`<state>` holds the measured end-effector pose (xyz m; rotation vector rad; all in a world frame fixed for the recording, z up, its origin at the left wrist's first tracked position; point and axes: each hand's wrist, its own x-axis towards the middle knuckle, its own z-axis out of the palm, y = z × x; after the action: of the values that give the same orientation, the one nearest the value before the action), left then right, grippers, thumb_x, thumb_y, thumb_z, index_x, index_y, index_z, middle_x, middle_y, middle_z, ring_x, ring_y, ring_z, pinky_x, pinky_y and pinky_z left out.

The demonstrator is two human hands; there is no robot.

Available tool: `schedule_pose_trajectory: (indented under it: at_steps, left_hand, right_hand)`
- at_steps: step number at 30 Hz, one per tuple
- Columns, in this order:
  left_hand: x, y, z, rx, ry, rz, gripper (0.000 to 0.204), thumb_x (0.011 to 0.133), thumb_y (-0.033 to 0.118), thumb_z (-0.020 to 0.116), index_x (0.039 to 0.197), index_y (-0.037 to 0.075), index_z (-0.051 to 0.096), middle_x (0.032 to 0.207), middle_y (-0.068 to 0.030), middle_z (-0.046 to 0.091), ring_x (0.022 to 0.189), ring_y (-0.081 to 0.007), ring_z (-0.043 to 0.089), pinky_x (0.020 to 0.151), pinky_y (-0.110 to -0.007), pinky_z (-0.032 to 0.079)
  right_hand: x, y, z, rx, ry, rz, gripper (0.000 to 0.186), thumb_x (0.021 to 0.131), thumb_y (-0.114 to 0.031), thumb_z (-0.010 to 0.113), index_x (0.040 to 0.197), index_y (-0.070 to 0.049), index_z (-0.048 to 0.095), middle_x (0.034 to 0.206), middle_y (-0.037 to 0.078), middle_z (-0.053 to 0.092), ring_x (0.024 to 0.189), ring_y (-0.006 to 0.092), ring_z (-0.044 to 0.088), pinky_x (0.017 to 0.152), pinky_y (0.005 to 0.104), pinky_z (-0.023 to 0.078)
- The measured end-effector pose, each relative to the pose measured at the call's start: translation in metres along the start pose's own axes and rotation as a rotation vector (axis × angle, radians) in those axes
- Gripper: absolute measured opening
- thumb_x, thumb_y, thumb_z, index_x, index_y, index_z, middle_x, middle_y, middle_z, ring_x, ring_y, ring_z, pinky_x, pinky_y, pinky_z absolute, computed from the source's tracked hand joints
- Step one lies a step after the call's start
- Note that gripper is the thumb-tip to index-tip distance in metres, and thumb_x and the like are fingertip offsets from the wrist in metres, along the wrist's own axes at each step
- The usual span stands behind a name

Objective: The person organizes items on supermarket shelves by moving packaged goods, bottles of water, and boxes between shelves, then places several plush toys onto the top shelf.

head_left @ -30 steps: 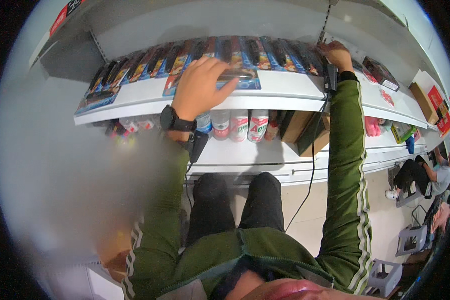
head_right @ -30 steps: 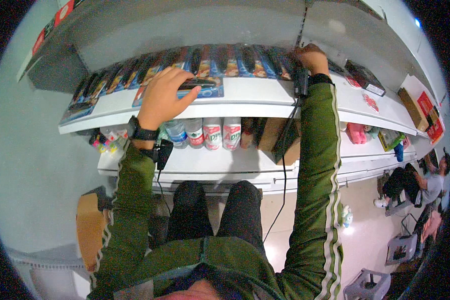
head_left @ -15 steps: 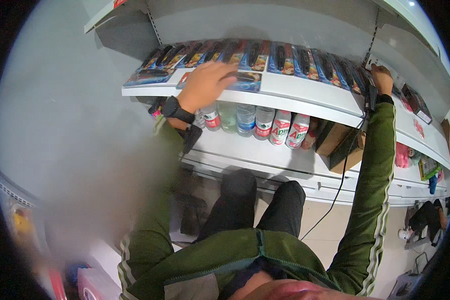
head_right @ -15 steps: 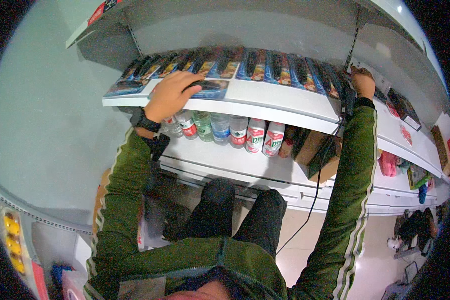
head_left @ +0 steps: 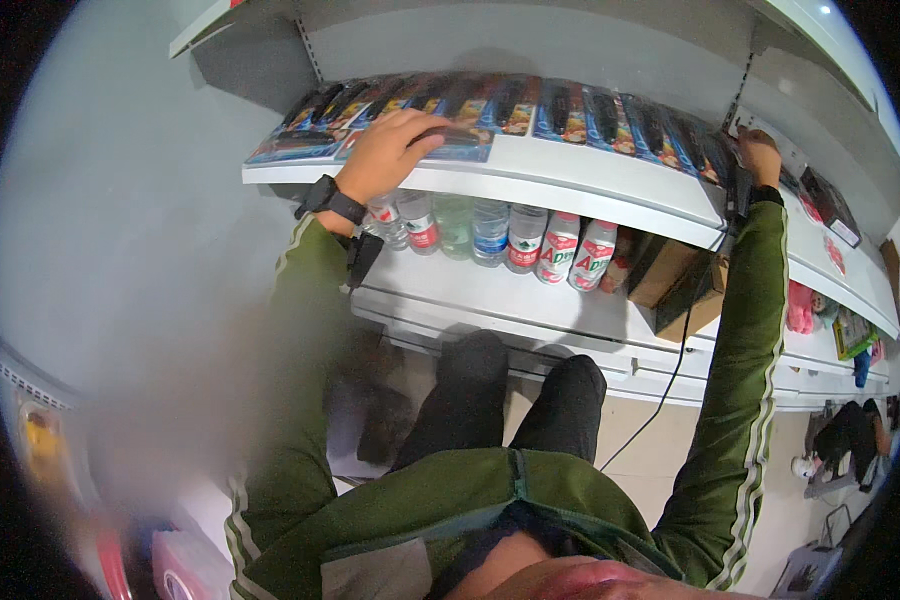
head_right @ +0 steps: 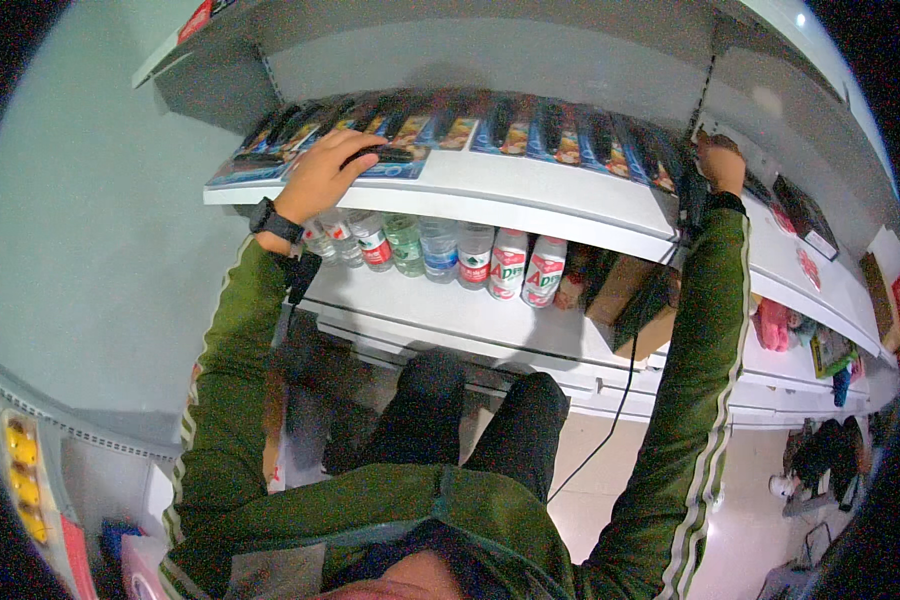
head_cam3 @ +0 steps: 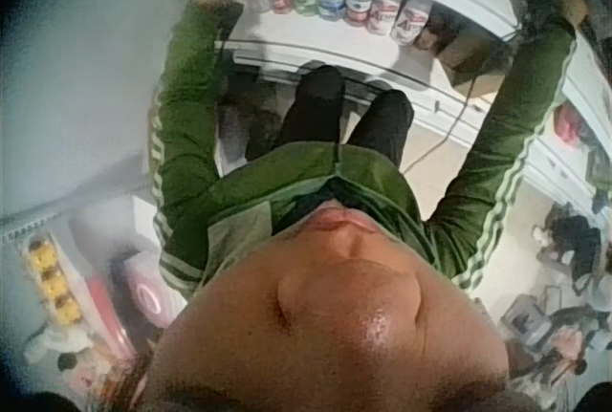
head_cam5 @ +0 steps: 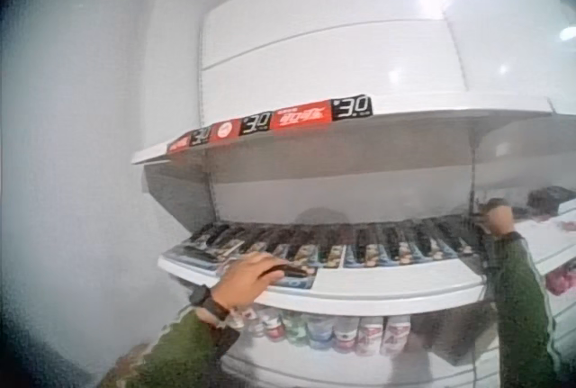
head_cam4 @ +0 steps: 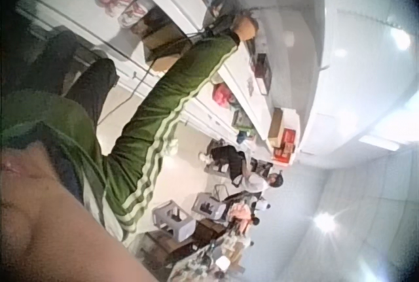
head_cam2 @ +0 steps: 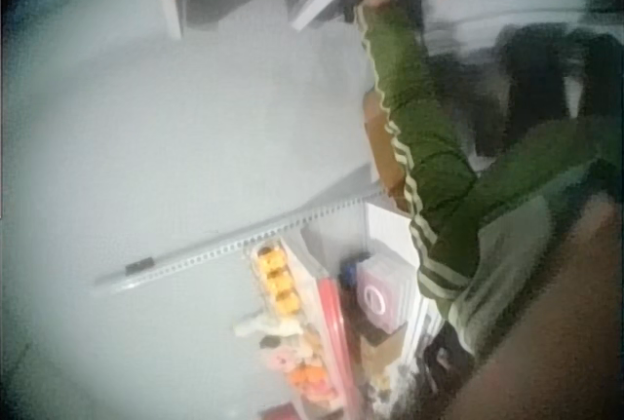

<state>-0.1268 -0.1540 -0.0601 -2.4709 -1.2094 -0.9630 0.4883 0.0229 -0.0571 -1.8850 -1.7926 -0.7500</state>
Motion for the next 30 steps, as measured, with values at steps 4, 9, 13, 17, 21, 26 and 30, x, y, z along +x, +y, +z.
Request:
schedule_pose_trajectory:
  at_steps: [4, 9, 13, 17, 21, 26, 30]
  left_hand:
    - [0.0, -0.004, -0.002, 0.008, 0.01, -0.017, 0.031, 0.096, 0.028, 0.058, 0.118, 0.007, 0.064, 0.114, -0.0137, 0.064, 0.107, -0.032, 0.059, 0.093, -0.038, 0.046]
    - [-0.003, -0.01, -0.004, 0.003, -0.003, -0.009, 0.031, 0.096, 0.028, 0.058, 0.118, 0.007, 0.064, 0.114, -0.0145, 0.064, 0.108, -0.032, 0.059, 0.094, -0.039, 0.045]
    - [0.005, -0.019, -0.004, 0.046, 0.244, -0.053, 0.03, 0.094, 0.028, 0.06, 0.112, 0.005, 0.066, 0.108, -0.0156, 0.066, 0.103, -0.0331, 0.06, 0.091, -0.04, 0.046]
    - [-0.012, -0.074, -0.028, 0.353, 0.339, -0.323, 0.03, 0.089, 0.028, 0.06, 0.1, 0.0, 0.066, 0.092, -0.0184, 0.069, 0.091, -0.0379, 0.063, 0.082, -0.045, 0.048]
    - [-0.026, -0.104, -0.024, 0.356, 0.212, -0.453, 0.033, 0.088, 0.03, 0.06, 0.1, 0.0, 0.067, 0.09, -0.0187, 0.07, 0.087, -0.0398, 0.066, 0.076, -0.045, 0.05]
    - [-0.037, -0.1, -0.025, 0.303, 0.212, -0.51, 0.031, 0.088, 0.028, 0.06, 0.1, 0.001, 0.067, 0.089, -0.0185, 0.071, 0.087, -0.0384, 0.066, 0.078, -0.044, 0.051]
    - [-0.031, -0.101, -0.017, 0.275, 0.257, -0.445, 0.028, 0.088, 0.026, 0.06, 0.101, 0.002, 0.069, 0.089, -0.0196, 0.07, 0.086, -0.0378, 0.067, 0.078, -0.043, 0.051]
  right_hand:
    - [0.001, 0.002, 0.004, 0.103, 0.014, 0.111, 0.052, 0.094, -0.05, 0.045, 0.102, -0.005, 0.069, 0.109, 0.022, 0.066, 0.105, 0.0429, 0.06, 0.092, 0.0471, 0.046]
    - [-0.005, -0.023, -0.018, 0.25, -0.047, 0.231, 0.053, 0.09, -0.051, 0.05, 0.103, -0.004, 0.069, 0.109, 0.022, 0.067, 0.107, 0.0416, 0.061, 0.093, 0.0462, 0.046]
    - [-0.009, -0.009, -0.02, 0.266, -0.052, 0.242, 0.056, 0.089, -0.053, 0.05, 0.102, -0.003, 0.069, 0.108, 0.022, 0.068, 0.106, 0.0419, 0.061, 0.092, 0.0462, 0.046]
    - [-0.009, -0.02, -0.023, 0.261, -0.016, 0.179, 0.055, 0.09, -0.053, 0.048, 0.1, -0.003, 0.07, 0.107, 0.022, 0.067, 0.104, 0.0423, 0.061, 0.091, 0.047, 0.046]
    - [-0.005, -0.007, -0.008, 0.22, 0.003, 0.186, 0.054, 0.091, -0.052, 0.048, 0.098, -0.003, 0.07, 0.108, 0.023, 0.066, 0.103, 0.0427, 0.06, 0.089, 0.0473, 0.046]
    - [-0.009, -0.027, -0.019, 0.155, -0.019, 0.076, 0.054, 0.091, -0.051, 0.049, 0.097, -0.002, 0.069, 0.105, 0.023, 0.067, 0.102, 0.043, 0.06, 0.089, 0.0474, 0.046]
    - [-0.009, -0.008, -0.012, 0.209, 0.002, 0.172, 0.053, 0.091, -0.051, 0.048, 0.096, -0.003, 0.07, 0.105, 0.023, 0.067, 0.102, 0.0419, 0.061, 0.088, 0.0476, 0.046]
